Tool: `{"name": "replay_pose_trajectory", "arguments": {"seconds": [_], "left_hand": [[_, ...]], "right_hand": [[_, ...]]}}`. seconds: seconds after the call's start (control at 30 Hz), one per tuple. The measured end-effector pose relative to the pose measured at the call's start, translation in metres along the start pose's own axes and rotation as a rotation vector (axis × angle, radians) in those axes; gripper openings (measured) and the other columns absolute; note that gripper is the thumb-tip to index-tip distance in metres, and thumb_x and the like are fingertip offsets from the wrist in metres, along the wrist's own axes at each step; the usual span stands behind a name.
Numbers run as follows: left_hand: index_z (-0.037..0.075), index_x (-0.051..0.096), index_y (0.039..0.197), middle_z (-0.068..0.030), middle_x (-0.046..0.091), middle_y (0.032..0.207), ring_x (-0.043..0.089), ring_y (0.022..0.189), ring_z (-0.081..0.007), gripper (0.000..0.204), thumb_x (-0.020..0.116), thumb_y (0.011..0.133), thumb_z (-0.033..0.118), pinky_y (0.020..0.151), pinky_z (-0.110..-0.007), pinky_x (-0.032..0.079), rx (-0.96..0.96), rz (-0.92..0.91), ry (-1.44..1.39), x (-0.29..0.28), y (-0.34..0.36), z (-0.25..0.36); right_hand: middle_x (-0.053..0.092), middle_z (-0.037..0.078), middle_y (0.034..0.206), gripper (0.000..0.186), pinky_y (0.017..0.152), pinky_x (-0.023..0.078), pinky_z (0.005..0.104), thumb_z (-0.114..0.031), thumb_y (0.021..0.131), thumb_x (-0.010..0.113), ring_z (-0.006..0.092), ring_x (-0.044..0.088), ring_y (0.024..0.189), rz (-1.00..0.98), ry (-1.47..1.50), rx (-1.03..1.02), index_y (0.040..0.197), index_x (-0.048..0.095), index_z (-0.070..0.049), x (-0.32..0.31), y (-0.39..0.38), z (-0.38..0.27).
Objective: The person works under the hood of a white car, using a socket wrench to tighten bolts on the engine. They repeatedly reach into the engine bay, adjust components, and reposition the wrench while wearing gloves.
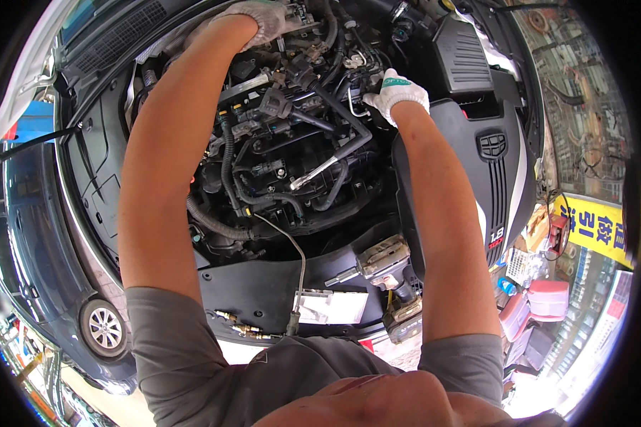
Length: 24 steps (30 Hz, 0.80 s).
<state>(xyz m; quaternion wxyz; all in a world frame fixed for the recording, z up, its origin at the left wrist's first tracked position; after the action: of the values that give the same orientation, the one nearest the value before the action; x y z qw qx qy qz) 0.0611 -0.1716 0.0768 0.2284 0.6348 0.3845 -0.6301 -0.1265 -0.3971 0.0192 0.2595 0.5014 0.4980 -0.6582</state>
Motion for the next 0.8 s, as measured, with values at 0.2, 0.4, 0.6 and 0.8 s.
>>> {"name": "replay_pose_trajectory", "arguments": {"seconds": [0.2,0.4,0.6,0.8], "left_hand": [[0.018,0.068,0.129,-0.0104,0.071,0.117,0.068,0.112,-0.0302,0.036,0.048,0.108,0.039,0.099,-0.042,0.053,0.018,-0.017,-0.080,-0.019,-0.025,0.025],[0.019,0.063,0.137,-0.0095,0.069,0.121,0.066,0.118,-0.0291,0.036,0.054,0.106,0.035,0.101,-0.040,0.053,0.054,-0.080,0.118,-0.019,-0.009,0.012],[0.021,0.057,0.143,-0.0087,0.068,0.121,0.066,0.116,-0.0278,0.040,0.056,0.103,0.021,0.098,-0.038,0.055,0.173,0.022,0.307,0.001,-0.003,0.006],[0.019,0.067,0.128,-0.0111,0.066,0.122,0.065,0.116,-0.0304,0.027,0.053,0.104,0.019,0.097,-0.041,0.054,0.154,-0.055,0.114,-0.016,-0.011,0.021]], "right_hand": [[0.072,0.011,0.126,0.066,0.100,0.054,0.0428,-0.058,0.093,0.068,0.0309,0.068,0.120,-0.013,-0.012,0.005,0.136,0.054,-0.009,-0.003,-0.005,0.004],[0.072,0.011,0.126,0.067,0.100,0.055,0.0433,-0.059,0.094,0.067,0.0311,0.068,0.120,-0.007,-0.024,-0.005,0.135,0.054,-0.008,0.000,-0.001,0.002],[0.072,0.010,0.128,0.065,0.100,0.054,0.0431,-0.058,0.093,0.069,0.0307,0.068,0.120,-0.018,-0.026,0.023,0.136,0.054,-0.011,-0.001,-0.001,0.003],[0.072,0.008,0.128,0.066,0.101,0.054,0.0411,-0.057,0.091,0.072,0.0276,0.068,0.121,0.008,0.018,-0.003,0.138,0.056,-0.014,0.005,0.001,0.009]]}}
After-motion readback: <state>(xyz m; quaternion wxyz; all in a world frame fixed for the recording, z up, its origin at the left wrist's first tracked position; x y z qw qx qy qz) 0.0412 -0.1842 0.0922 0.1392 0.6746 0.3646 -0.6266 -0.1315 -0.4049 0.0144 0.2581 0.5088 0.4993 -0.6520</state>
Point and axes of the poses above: each hand's wrist, its own y-axis towards the middle knuckle, its own x-axis out of the palm, z = x × y, the point moved 4 cm from there along y, towards the middle knuckle
